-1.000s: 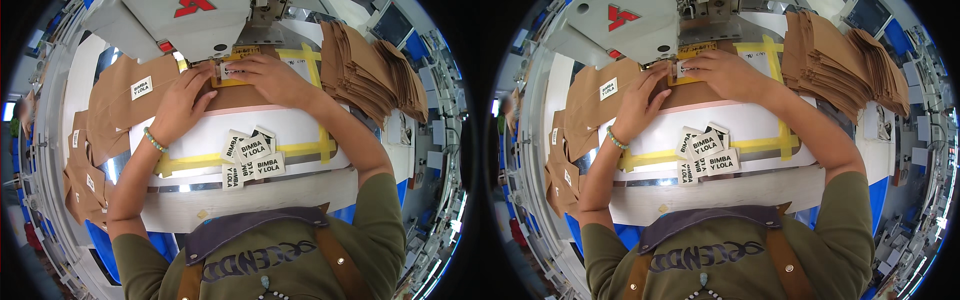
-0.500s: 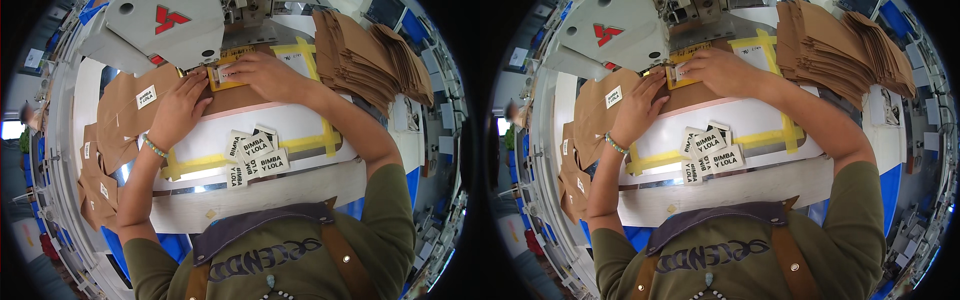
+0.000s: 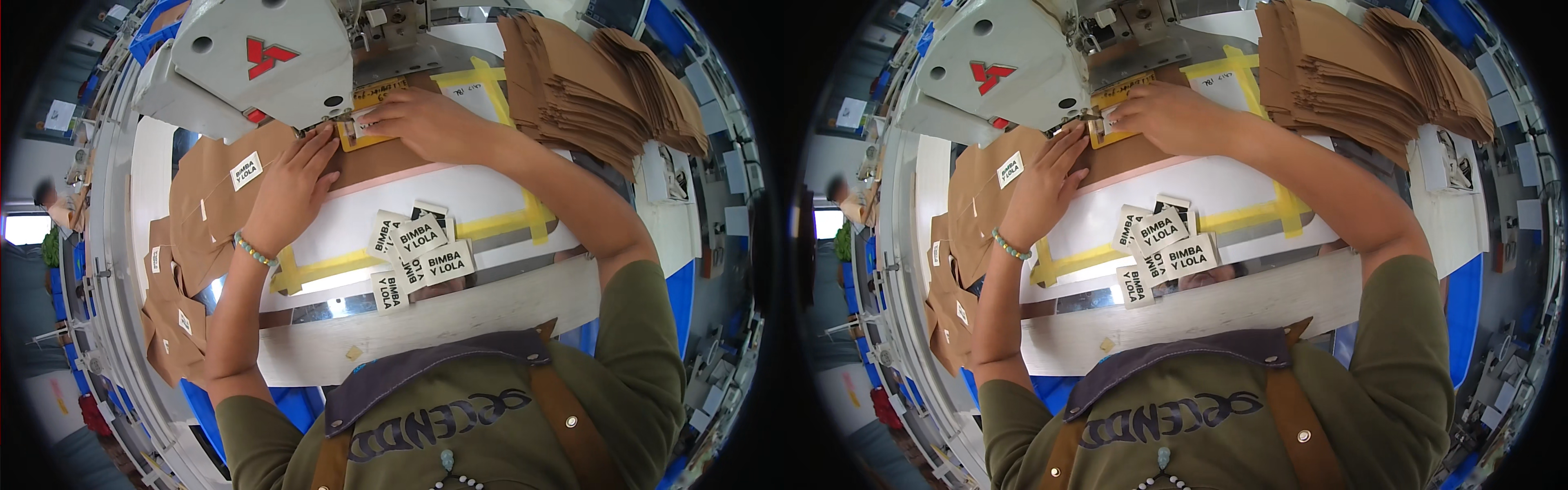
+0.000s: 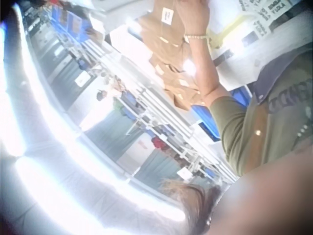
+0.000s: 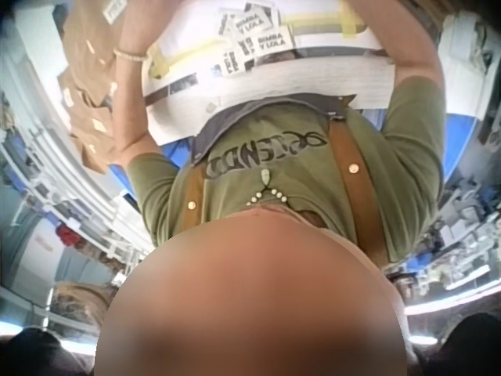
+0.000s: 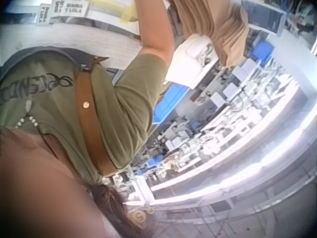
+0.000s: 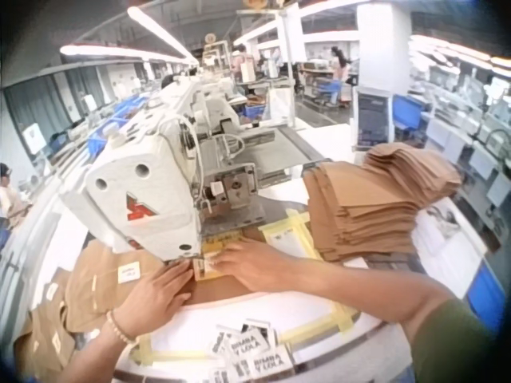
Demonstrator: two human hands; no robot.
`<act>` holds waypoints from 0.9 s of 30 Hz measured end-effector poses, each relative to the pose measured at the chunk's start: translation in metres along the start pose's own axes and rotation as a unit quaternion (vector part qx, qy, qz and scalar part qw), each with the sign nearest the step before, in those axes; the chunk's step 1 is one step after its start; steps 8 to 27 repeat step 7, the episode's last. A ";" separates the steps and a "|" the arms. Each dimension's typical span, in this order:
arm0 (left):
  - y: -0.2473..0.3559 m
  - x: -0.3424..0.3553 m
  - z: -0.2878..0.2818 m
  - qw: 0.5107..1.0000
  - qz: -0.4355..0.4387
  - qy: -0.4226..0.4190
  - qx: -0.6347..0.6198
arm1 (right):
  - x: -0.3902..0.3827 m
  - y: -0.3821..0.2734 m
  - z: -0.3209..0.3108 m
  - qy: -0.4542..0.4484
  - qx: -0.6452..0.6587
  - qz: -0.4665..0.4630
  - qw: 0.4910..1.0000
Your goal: Sewing brand labels onto pieces of brown leather using an industrial sewing machine.
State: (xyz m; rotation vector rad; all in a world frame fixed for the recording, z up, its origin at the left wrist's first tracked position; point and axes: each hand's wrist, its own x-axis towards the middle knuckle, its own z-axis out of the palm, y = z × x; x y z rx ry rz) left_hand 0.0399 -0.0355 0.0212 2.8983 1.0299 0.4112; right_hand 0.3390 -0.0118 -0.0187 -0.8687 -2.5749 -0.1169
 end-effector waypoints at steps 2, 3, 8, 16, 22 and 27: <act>-0.002 -0.001 0.001 1.000 -0.019 -0.013 -0.010 | 0.003 0.003 0.000 -0.011 0.020 0.019 1.000; -0.004 -0.002 0.002 1.000 -0.016 -0.014 -0.010 | 0.005 0.005 0.000 -0.009 0.020 0.023 1.000; -0.008 -0.002 -0.001 0.998 -0.044 -0.032 -0.037 | 0.008 0.011 0.000 -0.017 -0.015 0.019 1.000; -0.008 -0.002 -0.001 0.998 -0.044 -0.032 -0.037 | 0.008 0.011 0.000 -0.017 -0.015 0.019 1.000; -0.008 -0.002 -0.001 0.998 -0.044 -0.032 -0.037 | 0.008 0.011 0.000 -0.017 -0.015 0.019 1.000; -0.008 -0.002 -0.001 0.998 -0.044 -0.032 -0.037 | 0.008 0.011 0.000 -0.017 -0.015 0.019 1.000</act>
